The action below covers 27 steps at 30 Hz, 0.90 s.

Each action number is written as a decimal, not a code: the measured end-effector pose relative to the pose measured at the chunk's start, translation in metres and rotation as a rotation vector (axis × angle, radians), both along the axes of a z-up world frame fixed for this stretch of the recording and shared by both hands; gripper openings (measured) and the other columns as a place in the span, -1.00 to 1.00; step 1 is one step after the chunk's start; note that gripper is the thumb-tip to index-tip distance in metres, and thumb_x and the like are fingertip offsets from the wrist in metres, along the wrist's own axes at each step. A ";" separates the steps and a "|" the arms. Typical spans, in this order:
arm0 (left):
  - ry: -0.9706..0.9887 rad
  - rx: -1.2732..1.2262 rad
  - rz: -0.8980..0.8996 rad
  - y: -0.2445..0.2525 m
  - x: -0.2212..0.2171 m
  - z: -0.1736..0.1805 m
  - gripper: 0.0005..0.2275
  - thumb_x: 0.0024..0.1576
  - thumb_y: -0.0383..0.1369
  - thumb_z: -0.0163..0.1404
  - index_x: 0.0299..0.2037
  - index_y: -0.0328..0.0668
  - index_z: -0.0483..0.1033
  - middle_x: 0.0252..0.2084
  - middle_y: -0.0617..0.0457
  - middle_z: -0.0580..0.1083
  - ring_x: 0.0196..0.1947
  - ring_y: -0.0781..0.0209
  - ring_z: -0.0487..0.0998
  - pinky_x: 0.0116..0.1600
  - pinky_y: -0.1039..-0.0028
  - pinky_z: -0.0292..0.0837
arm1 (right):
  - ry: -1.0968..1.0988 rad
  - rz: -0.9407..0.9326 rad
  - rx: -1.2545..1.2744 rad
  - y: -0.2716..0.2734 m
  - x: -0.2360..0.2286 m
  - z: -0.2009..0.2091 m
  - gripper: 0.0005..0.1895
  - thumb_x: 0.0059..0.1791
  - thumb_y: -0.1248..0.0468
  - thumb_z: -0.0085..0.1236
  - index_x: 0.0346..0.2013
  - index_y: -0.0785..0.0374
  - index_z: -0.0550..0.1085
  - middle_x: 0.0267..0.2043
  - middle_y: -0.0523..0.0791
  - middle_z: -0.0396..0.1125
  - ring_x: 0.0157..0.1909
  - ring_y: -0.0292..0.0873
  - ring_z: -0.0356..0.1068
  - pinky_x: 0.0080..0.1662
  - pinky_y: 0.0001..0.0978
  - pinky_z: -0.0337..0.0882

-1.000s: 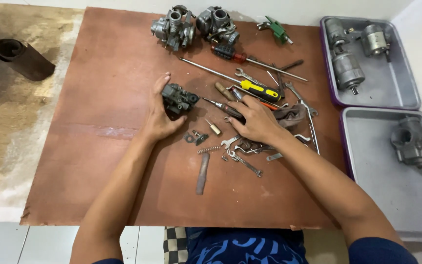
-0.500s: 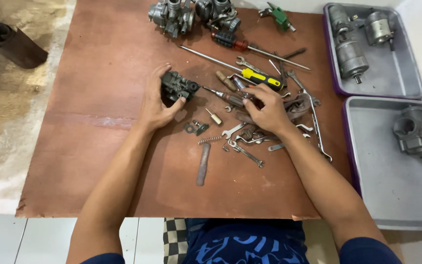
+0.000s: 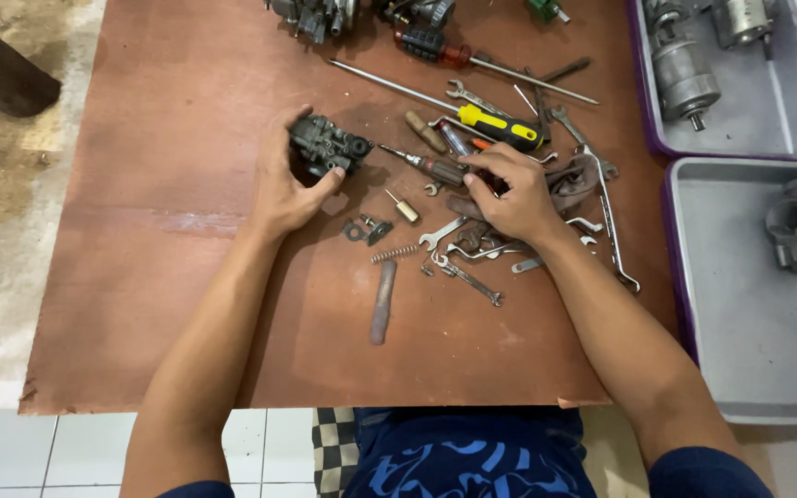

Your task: The person assembles a carburetor on a workbench, inserting a spring and a brass-colored pin into the body. They then place a small metal plate and a screw into the assembly, using a screwdriver to tighten the screw. Various tools and carburetor parts are visible on the table.

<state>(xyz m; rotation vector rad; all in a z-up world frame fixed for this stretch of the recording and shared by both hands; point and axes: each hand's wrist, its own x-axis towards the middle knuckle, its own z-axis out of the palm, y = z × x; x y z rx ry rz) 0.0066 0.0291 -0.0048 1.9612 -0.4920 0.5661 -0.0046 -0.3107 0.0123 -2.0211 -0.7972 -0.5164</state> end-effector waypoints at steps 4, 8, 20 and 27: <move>0.009 0.011 0.006 -0.001 -0.003 0.004 -0.29 -0.08 -0.33 0.34 0.32 -0.19 0.30 0.17 -0.21 0.34 0.22 -0.26 0.38 0.33 0.05 0.25 | -0.002 -0.002 -0.019 -0.001 0.001 -0.001 -0.77 -0.05 0.45 0.28 -0.10 0.28 0.64 -0.26 0.00 0.47 -0.23 0.09 0.51 -0.17 -0.18 0.46; -0.018 -0.011 -0.013 -0.001 -0.003 0.004 -0.30 -0.07 -0.36 0.34 0.31 -0.21 0.31 0.17 -0.22 0.34 0.22 -0.27 0.38 0.33 0.04 0.25 | -0.036 0.008 -0.032 0.001 -0.001 -0.001 -0.79 -0.05 0.45 0.28 -0.12 0.31 0.63 -0.26 0.03 0.44 -0.25 0.11 0.48 -0.19 -0.17 0.45; -0.007 -0.015 -0.041 0.001 -0.004 0.005 -0.33 -0.05 -0.39 0.31 0.29 -0.31 0.29 0.17 -0.27 0.32 0.24 -0.26 0.36 0.33 0.04 0.31 | 0.084 0.283 -0.427 0.030 -0.040 0.074 -0.84 -0.03 0.37 0.21 -0.19 0.38 0.60 -0.32 0.11 0.44 -0.33 0.05 0.45 -0.24 -0.19 0.45; 0.043 -0.082 -0.093 0.002 -0.003 -0.001 -0.30 -0.05 -0.47 0.31 0.33 -0.33 0.25 0.17 -0.31 0.28 0.27 -0.27 0.33 0.30 -0.01 0.36 | 0.150 0.298 -0.504 0.039 -0.026 0.081 -0.80 0.02 0.31 0.19 -0.16 0.42 0.59 -0.32 0.09 0.44 -0.37 0.00 0.45 -0.27 -0.22 0.44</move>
